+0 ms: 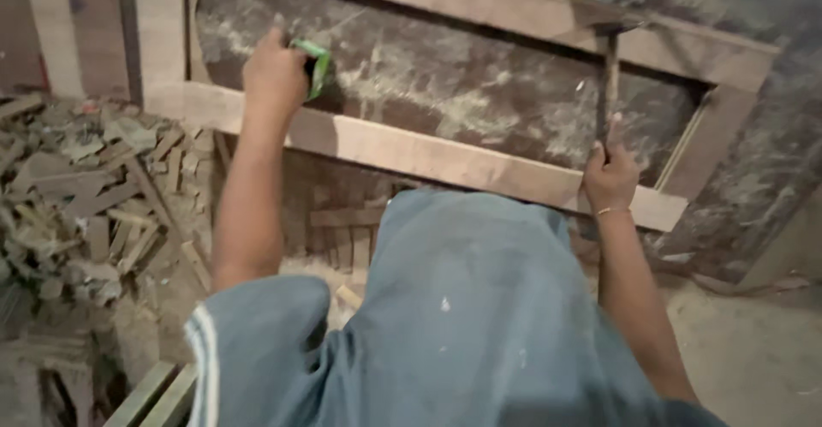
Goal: The person hammers nails into a rectangular wooden frame placed on a workbench. They repeatedly pick up nails from a small box and drive them into the wood using a hammer.
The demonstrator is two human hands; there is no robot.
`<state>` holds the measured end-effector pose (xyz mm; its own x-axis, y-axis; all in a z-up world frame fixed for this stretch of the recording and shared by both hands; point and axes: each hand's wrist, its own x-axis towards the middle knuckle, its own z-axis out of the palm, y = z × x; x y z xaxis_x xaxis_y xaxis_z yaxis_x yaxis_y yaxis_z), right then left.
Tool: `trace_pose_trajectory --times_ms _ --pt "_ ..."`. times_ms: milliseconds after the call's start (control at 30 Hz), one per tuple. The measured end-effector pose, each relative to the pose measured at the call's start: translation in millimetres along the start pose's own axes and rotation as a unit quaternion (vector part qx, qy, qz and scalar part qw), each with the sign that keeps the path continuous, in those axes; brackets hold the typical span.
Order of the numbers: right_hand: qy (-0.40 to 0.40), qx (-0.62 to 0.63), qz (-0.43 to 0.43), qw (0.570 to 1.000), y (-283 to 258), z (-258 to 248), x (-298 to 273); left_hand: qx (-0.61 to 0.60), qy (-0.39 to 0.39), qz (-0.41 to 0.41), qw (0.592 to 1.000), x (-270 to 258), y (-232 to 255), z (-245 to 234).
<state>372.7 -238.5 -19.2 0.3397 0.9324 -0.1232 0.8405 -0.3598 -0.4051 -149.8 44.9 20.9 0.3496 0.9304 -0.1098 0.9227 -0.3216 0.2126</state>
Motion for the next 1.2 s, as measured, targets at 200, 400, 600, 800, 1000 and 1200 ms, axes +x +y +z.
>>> trace_pose_trajectory --times_ms 200,400,600,800,1000,1200 --pt "0.065 0.084 -0.06 0.993 -16.9 2.0 -5.1 -0.044 0.116 0.076 0.989 -13.6 3.6 -27.9" --pt "0.047 0.07 -0.062 0.994 -18.6 3.2 -4.9 -0.389 0.221 -0.184 0.875 -13.6 26.5 3.9" --pt "0.067 0.108 -0.079 0.989 -75.9 -1.7 -2.0 -0.489 0.203 -0.041 0.847 49.6 96.8 46.1" --pt "0.019 0.141 -0.185 0.972 -137.1 -9.1 40.2 -0.347 0.223 0.109 0.904 131.5 99.7 89.4" --pt "-0.074 0.083 -0.142 0.984 -165.1 9.3 73.1 -0.255 0.23 0.131 0.93 165.2 81.8 125.5" --pt "-0.043 0.033 -0.178 0.982 -194.6 10.2 100.9 -0.278 0.245 0.097 0.924 158.3 99.1 96.6"
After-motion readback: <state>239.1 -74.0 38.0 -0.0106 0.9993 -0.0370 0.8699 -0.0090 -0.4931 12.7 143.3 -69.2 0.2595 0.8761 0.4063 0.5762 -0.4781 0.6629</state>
